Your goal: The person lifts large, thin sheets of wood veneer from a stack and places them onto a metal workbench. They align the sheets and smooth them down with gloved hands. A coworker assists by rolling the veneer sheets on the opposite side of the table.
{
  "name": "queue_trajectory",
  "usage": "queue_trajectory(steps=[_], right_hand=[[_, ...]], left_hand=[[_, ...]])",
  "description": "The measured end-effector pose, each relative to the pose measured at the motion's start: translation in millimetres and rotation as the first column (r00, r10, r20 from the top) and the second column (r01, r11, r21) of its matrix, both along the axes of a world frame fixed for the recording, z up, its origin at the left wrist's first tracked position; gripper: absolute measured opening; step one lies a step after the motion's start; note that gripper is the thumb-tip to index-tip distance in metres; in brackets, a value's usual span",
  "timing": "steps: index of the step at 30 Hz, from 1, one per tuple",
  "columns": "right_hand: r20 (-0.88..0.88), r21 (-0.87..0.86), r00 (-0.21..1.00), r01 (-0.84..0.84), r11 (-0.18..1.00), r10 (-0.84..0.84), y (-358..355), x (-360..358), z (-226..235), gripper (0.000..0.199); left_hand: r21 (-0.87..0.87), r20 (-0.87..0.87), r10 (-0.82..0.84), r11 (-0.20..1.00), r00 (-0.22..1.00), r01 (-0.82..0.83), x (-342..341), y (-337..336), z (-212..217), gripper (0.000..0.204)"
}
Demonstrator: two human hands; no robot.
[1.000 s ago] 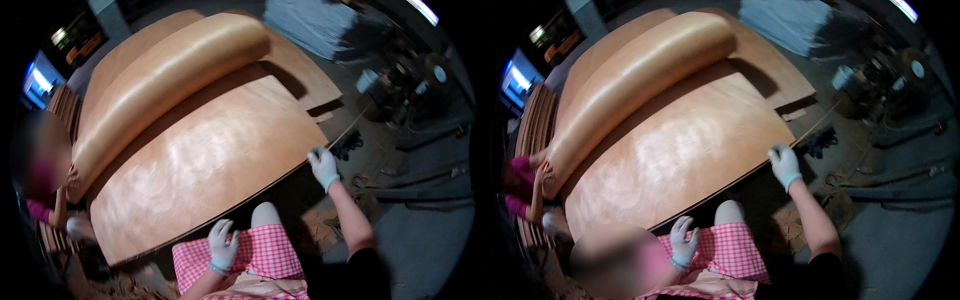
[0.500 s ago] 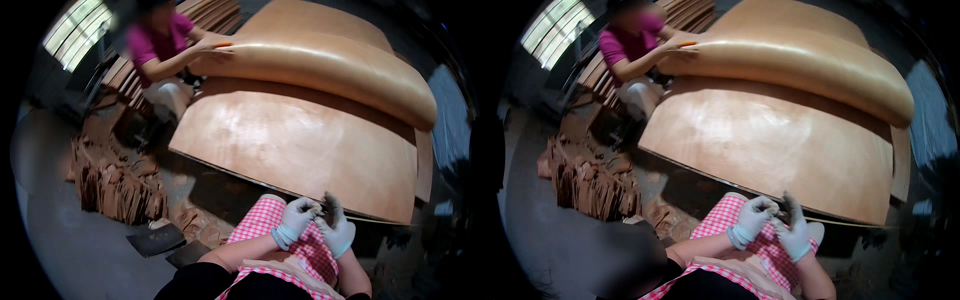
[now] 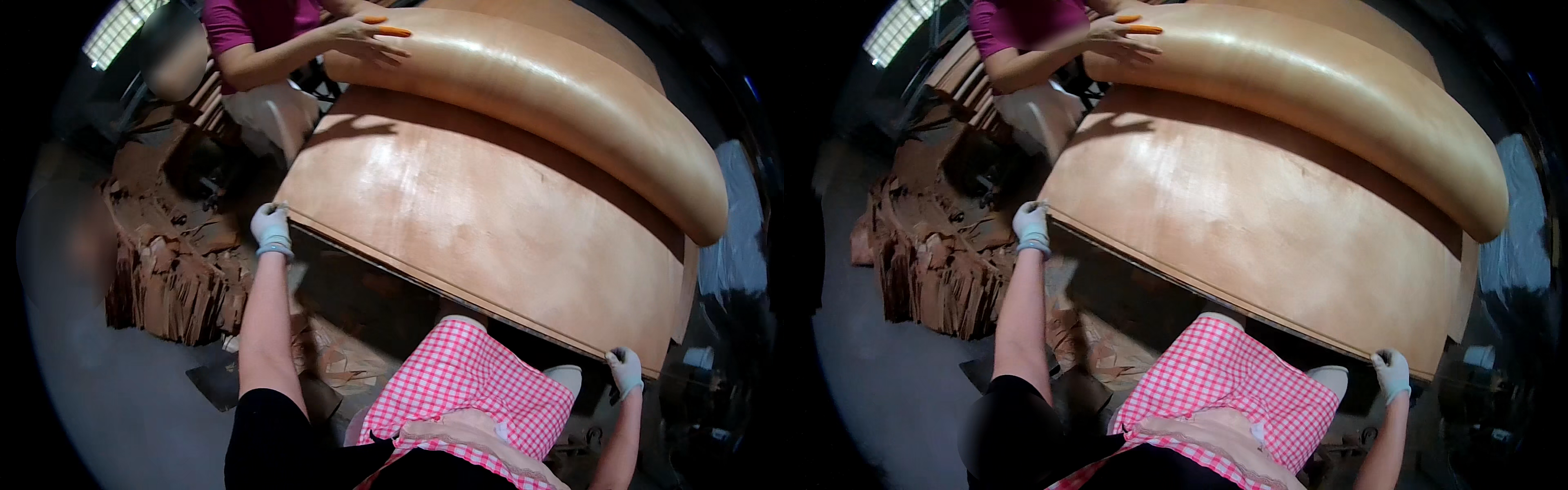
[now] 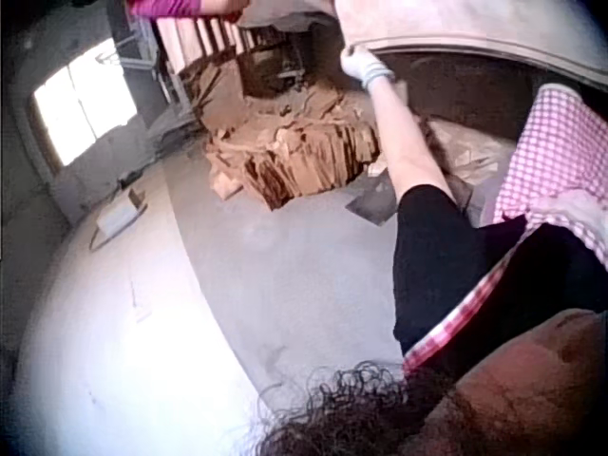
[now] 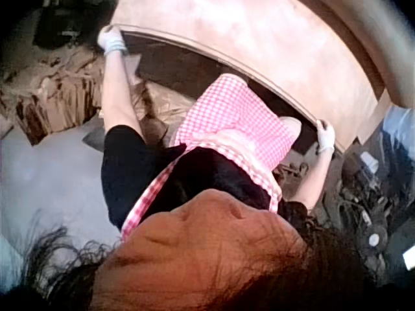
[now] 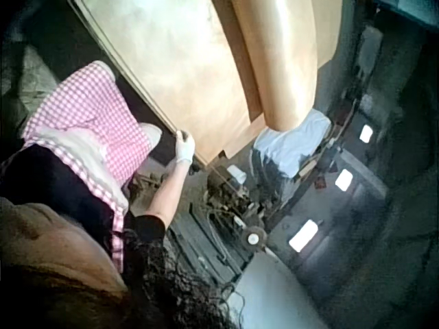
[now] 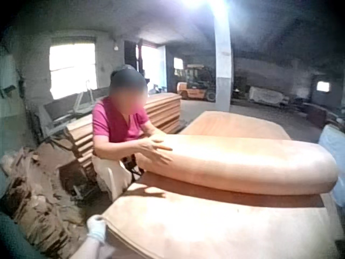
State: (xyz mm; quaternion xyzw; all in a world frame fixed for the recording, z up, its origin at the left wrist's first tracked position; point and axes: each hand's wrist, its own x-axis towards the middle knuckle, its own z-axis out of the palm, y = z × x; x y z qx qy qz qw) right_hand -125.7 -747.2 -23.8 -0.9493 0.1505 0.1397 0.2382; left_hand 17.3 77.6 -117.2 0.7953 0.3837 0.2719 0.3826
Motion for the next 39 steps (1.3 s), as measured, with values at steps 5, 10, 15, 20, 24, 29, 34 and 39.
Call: queue_trajectory(steps=[5, 10, 15, 20, 24, 29, 34, 39], right_hand=[[-0.122, -0.182, 0.992, -0.044, 0.982, 0.022, 14.7, 13.9, 0.8, 0.034], [-0.293, -0.204, 0.955, -0.009, 0.979, -0.052, 16.5, 27.4, -4.8, 0.049], [-0.349, -0.168, 0.935, -0.003, 0.986, -0.057, 16.2, 35.6, -9.4, 0.044], [-0.356, -0.138, 0.934, -0.063, 0.988, 0.010, 15.7, 37.4, -18.4, 0.048], [-0.364, -0.130, 0.931, -0.022, 0.991, -0.027, 22.4, 37.1, -6.7, 0.046], [-0.265, 0.124, 0.963, -0.010, 0.992, 0.043, -5.0, 26.6, -5.0, 0.034], [-0.219, 0.008, 0.972, 0.087, 0.996, -0.084, -167.9, -19.7, -4.1, 0.031], [-0.260, -0.248, 0.910, 0.261, 0.933, -0.324, -270.6, -37.7, 6.0, 0.028]], left_hand=[[0.021, -0.236, -0.068, 0.997, 0.969, 0.074, 13.8, 13.1, -24.4, 0.029], [-0.146, -0.135, -0.177, 0.977, 0.975, 0.157, 16.4, -9.1, -14.4, 0.032], [0.424, -0.518, 0.283, 0.905, 0.807, -0.046, 19.5, -83.1, 61.3, 0.072], [0.516, -0.350, -0.476, 0.621, 0.807, 0.590, -0.3, -322.7, 53.6, 0.071], [0.292, -0.454, -0.835, 0.192, 0.312, 0.937, -58.6, -539.8, 57.6, 0.094], [0.231, -0.587, -0.788, 0.057, 0.186, 0.971, -67.8, -602.9, 50.0, 0.098], [0.202, -0.582, -0.788, 0.102, 0.203, 0.974, -65.5, -596.6, 41.9, 0.105], [0.200, -0.607, -0.769, 0.097, 0.201, 0.975, -62.7, -592.6, 43.9, 0.103]])
